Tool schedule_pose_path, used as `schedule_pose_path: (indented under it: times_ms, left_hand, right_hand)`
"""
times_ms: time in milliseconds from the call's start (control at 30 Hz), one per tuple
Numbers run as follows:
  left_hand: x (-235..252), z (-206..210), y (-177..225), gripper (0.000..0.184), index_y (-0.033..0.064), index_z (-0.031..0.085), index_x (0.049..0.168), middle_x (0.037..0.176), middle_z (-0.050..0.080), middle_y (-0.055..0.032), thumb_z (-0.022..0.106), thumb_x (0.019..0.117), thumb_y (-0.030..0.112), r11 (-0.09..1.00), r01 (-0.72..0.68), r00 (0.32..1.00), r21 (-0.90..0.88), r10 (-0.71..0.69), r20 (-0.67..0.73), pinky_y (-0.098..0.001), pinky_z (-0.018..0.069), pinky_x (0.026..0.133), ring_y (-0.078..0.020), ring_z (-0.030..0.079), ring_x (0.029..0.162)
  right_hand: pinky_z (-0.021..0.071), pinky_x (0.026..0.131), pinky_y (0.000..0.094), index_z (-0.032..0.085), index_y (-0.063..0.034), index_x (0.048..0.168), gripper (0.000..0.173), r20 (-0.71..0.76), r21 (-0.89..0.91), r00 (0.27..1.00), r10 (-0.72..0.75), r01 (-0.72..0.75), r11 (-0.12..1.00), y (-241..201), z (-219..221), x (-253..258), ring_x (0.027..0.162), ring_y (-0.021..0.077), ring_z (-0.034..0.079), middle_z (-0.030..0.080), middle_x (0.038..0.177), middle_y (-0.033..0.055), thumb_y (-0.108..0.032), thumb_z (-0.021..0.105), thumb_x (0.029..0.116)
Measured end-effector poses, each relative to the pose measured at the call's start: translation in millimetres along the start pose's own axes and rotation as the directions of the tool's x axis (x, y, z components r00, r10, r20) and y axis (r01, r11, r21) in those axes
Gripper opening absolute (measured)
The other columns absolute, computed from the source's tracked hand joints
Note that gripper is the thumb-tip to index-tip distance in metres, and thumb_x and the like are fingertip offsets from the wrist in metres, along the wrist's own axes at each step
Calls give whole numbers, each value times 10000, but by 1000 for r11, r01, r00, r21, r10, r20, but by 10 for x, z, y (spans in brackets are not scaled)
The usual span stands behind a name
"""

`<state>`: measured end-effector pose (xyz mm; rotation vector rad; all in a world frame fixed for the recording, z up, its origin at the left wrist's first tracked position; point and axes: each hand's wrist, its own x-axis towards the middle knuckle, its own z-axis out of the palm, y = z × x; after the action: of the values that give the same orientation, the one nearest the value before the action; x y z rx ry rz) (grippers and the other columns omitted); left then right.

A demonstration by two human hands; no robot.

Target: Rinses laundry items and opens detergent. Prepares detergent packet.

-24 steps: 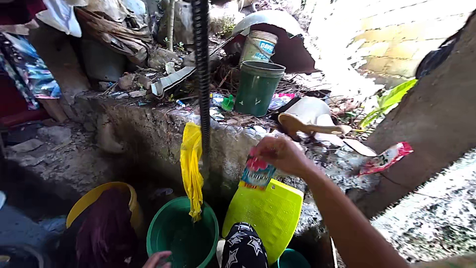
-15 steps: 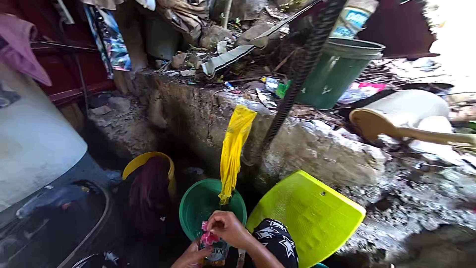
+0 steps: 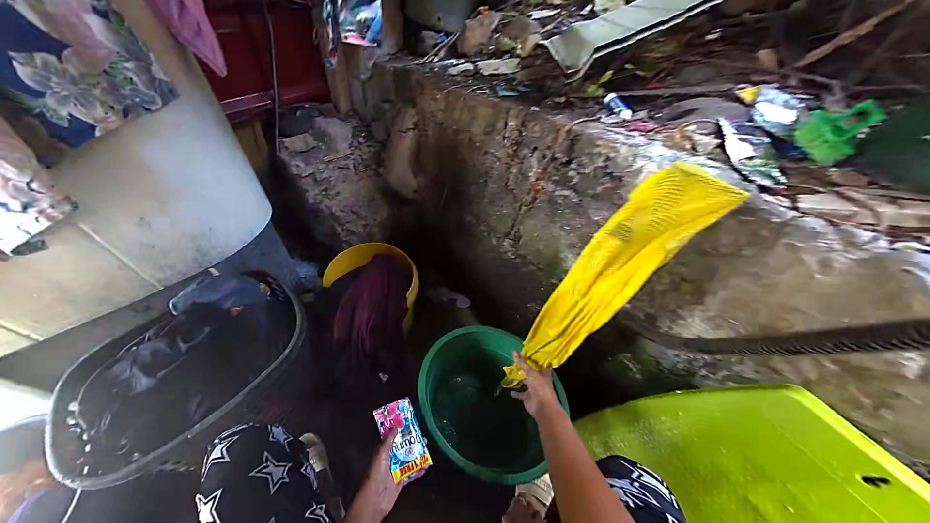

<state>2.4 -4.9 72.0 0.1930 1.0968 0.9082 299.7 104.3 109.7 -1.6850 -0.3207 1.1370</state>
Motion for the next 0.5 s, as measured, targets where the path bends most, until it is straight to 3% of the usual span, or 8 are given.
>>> schedule_pose_path:
  times_ms: [100,167,233,300,400,500]
  left_hand:
    - [47,-34,12,523,69,495,1425,1224,679,-196,320,1115,452,998,-23,999,-59,20,-45,-464,585,885,-312,690,1071]
    - [99,-67,-2,524,63,504,1425,1230,682,-192,327,1115,446,996,-50,996,-68,44,-76,-457,577,911,-301,688,1088]
    - [144,-73,-32,500,54,507,1425,1229,676,-187,347,1119,416,996,-70,991,-58,62,-118,-443,578,907,-283,686,1080]
    - [191,-68,-71,475,43,490,1434,1251,657,-187,346,1126,375,996,-80,986,-50,72,-150,-431,564,922,-270,669,1093]
    - [205,-6,-69,453,36,474,1431,1250,644,-191,342,1130,346,993,-80,990,-92,69,-124,-437,566,908,-277,665,1084]
    - [121,116,-5,430,22,499,1394,1195,668,-203,322,1131,312,986,-63,997,-155,57,-45,-464,586,859,-303,688,1035]
  right_hand:
    - [453,992,619,338,-112,1569,704,77,-12,997,11,-10,1000,-144,48,131,1334,374,505,481,1506,211,-464,602,1020]
    - [501,896,494,430,-106,1489,549,128,35,992,5,-9,999,-129,95,150,1128,254,621,642,1279,134,-412,556,1052]
    - [551,768,387,484,-89,1351,357,191,170,981,-11,-22,985,-89,177,45,859,185,631,618,995,84,-315,515,1076]
    - [563,661,319,509,-120,1096,121,263,298,964,-40,-42,954,-65,295,-216,675,133,607,567,770,16,-232,465,1084]
    - [573,629,266,529,-135,847,312,424,371,904,-57,-116,921,-81,449,-769,636,112,640,610,681,0,-202,362,1102]
    - [588,663,241,575,-101,852,393,568,324,818,-92,-119,938,-69,525,-1234,736,122,694,694,792,41,-189,292,1111]
